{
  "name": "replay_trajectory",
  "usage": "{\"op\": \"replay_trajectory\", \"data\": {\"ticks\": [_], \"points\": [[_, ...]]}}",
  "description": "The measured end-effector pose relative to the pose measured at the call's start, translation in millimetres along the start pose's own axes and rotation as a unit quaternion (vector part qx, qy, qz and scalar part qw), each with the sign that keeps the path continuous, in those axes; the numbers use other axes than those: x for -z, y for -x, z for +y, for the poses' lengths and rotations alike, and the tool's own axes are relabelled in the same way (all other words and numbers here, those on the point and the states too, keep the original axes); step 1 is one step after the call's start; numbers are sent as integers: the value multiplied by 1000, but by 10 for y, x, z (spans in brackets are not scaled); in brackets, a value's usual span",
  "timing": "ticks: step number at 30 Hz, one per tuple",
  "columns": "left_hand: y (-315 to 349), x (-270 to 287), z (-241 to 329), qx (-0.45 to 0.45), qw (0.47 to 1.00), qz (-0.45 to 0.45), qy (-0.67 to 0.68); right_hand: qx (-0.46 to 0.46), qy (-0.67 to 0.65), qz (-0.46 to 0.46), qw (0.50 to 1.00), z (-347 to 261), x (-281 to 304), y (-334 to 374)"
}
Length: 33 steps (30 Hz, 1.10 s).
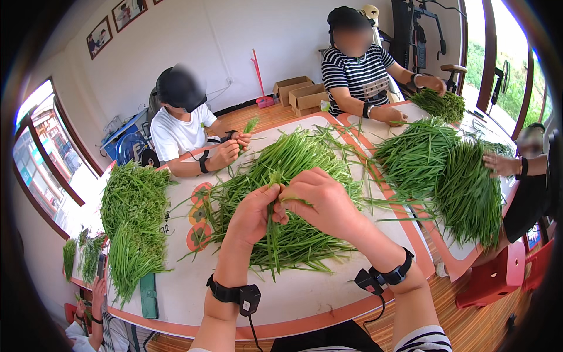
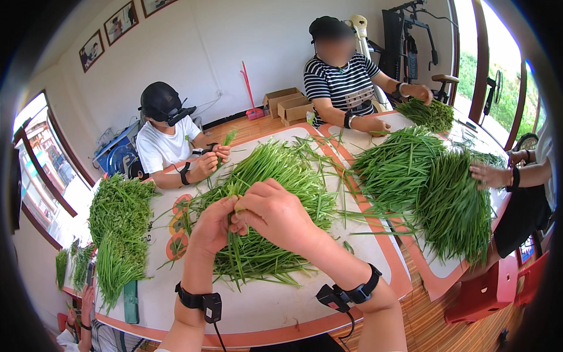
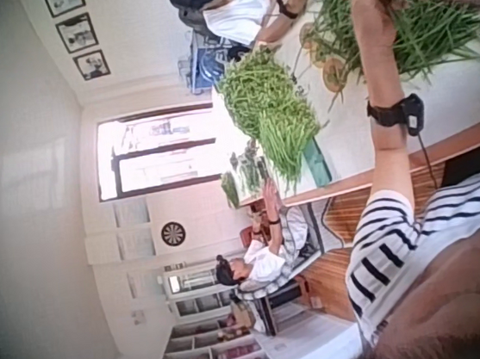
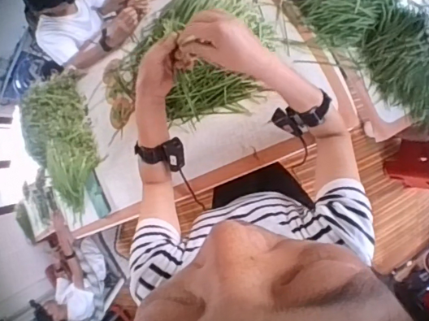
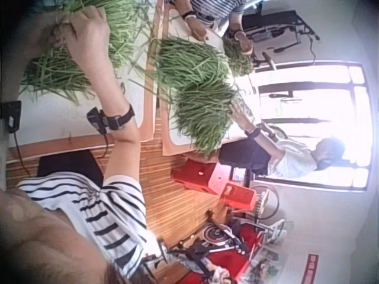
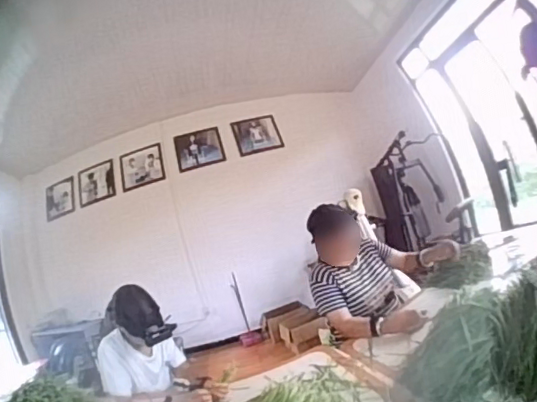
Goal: The person sorts through a large pile of green chives by hand, picking out individual strands and discarding yellowed or wilted pieces.
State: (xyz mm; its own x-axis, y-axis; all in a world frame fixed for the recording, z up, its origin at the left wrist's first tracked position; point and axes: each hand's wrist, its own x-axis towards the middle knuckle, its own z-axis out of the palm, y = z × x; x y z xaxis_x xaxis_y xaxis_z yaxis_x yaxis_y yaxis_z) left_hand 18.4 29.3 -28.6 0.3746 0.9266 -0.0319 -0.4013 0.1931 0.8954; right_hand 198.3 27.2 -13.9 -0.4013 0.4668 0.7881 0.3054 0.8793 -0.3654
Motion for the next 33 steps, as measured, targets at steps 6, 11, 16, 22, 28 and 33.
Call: {"op": "replay_trajectory", "data": {"ticks": [6,11,16,22,28,33], "points": [[-10,-17,-24,-109,977,88,-161,-191,-126,-8,974,-75,103,-21],[56,-152,20,-160,961,127,-185,-301,-199,-55,931,-3,87,-7],[75,-216,-7,-140,960,62,-236,-353,-214,-119,903,22,72,-22],[88,-169,-25,-125,964,27,-232,-347,-266,-175,882,10,13,-34],[94,-130,-27,-126,981,27,-148,-305,-235,-148,911,122,81,-14],[121,-130,39,-173,974,45,-137,-278,-101,-42,954,319,357,11]]}}
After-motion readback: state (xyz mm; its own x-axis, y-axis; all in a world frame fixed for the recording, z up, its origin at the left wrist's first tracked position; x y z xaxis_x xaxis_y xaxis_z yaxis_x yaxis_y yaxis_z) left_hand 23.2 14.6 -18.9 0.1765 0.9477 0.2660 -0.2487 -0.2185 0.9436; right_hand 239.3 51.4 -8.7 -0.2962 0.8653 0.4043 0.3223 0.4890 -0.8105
